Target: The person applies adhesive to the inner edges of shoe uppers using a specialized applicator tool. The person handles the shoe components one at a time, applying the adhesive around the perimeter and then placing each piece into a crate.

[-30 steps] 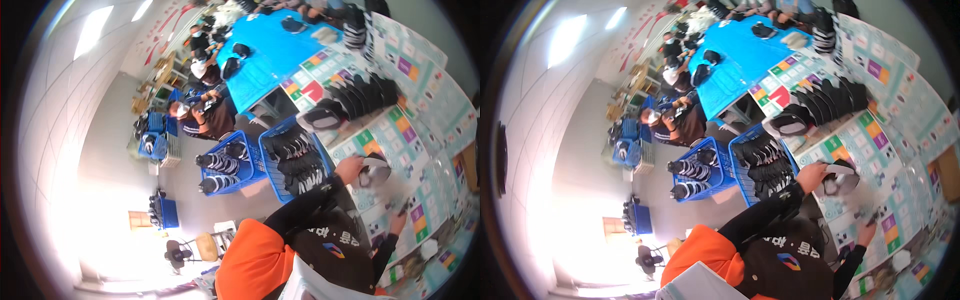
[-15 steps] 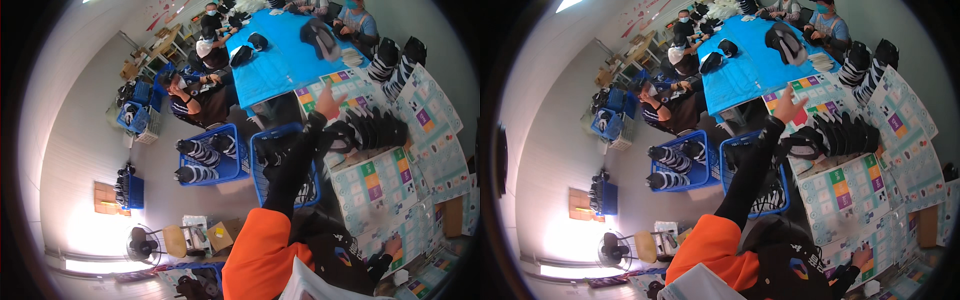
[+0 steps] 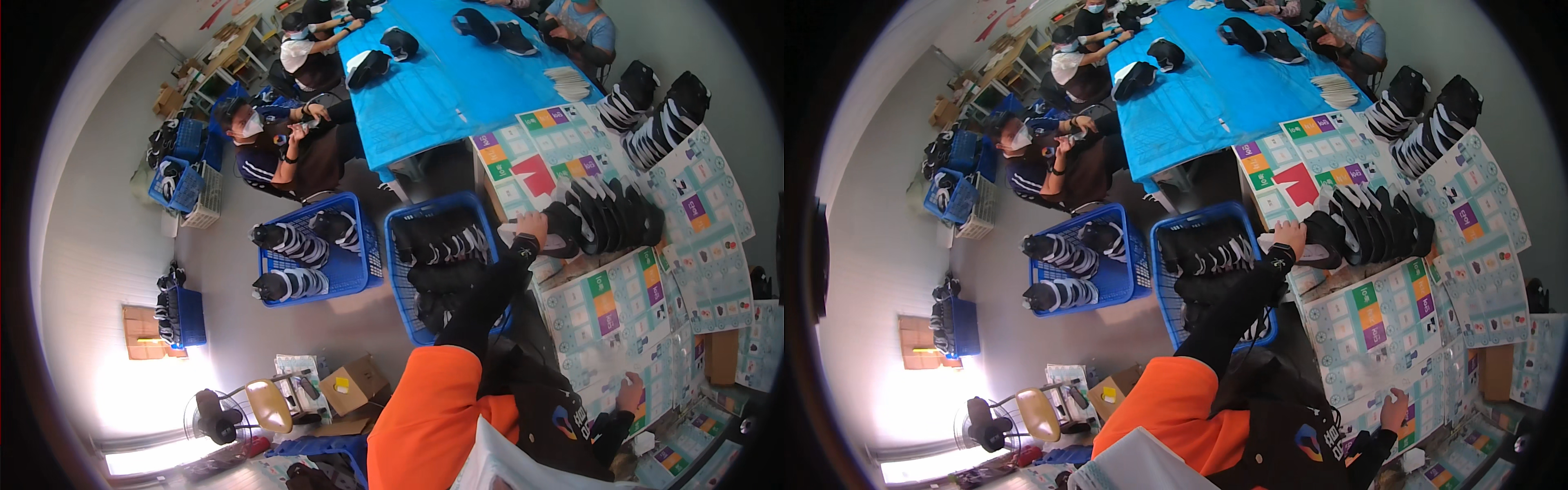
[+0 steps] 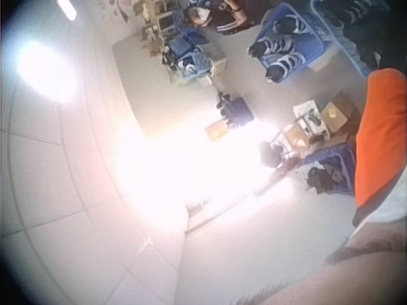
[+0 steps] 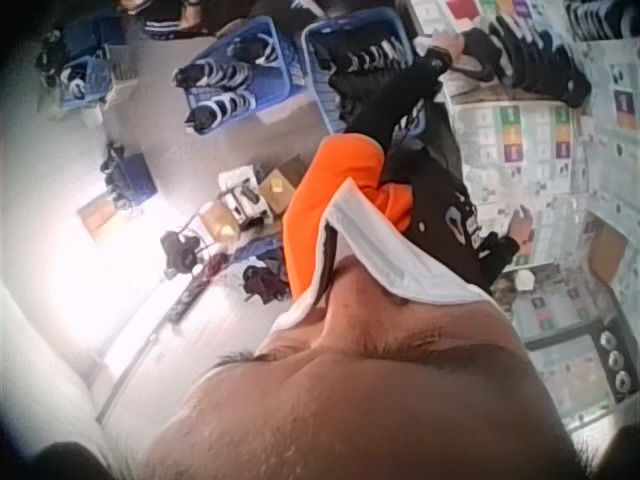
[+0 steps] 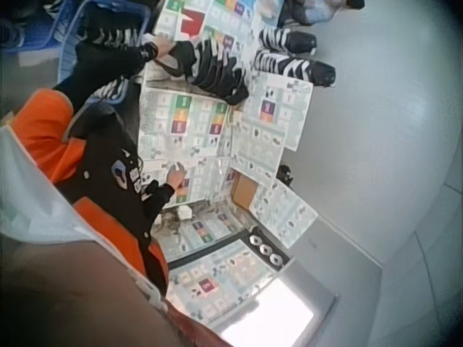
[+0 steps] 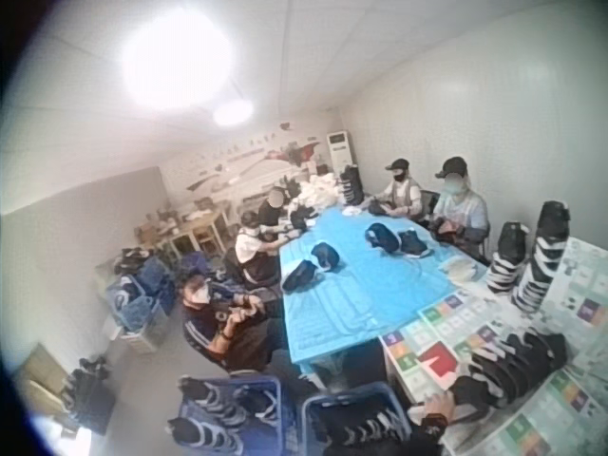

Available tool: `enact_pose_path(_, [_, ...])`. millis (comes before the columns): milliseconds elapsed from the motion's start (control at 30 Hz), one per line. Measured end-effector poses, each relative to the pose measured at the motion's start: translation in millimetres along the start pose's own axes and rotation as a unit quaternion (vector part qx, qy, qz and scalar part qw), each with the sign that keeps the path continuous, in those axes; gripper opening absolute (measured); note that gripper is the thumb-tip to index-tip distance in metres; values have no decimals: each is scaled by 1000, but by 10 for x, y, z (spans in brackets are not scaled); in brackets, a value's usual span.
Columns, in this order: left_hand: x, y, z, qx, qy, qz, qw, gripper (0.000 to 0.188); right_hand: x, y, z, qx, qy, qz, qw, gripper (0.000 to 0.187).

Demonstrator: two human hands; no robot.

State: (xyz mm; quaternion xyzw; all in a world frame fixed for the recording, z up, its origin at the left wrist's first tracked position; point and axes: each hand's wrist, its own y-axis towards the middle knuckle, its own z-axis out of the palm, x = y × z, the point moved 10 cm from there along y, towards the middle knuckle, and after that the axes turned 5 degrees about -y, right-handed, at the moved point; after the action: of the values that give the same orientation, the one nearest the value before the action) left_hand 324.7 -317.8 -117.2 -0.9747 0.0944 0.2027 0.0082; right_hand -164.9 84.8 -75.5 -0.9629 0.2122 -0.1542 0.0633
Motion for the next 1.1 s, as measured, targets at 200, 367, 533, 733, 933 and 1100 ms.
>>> enact_pose_path(200, [2,-25,-290,-32,-11,38,999,12,660,-106,-100,40,20,-3,999,27])
enact_pose_path(367, [-391,-467,-994,-22,-107,32,993,19,1028,-19,-335,33,114,-30,992,22])
enact_pose_path(533, [-508,-1109,-1415,-23,-182,43,982,27,2039,264,-552,69,196,-102,973,19])
enact_pose_path(733, [-872,-1562,-1653,-52,-247,67,965,28,2511,443,-706,90,251,-189,945,25])
enact_pose_path(933, [-1616,-1933,-1916,-78,-295,134,943,21,2912,276,-1139,82,356,-175,914,65])
enact_pose_path(1100, [-1842,-2102,-1968,-15,-301,80,950,25,2665,544,-1286,-94,232,-229,941,45])
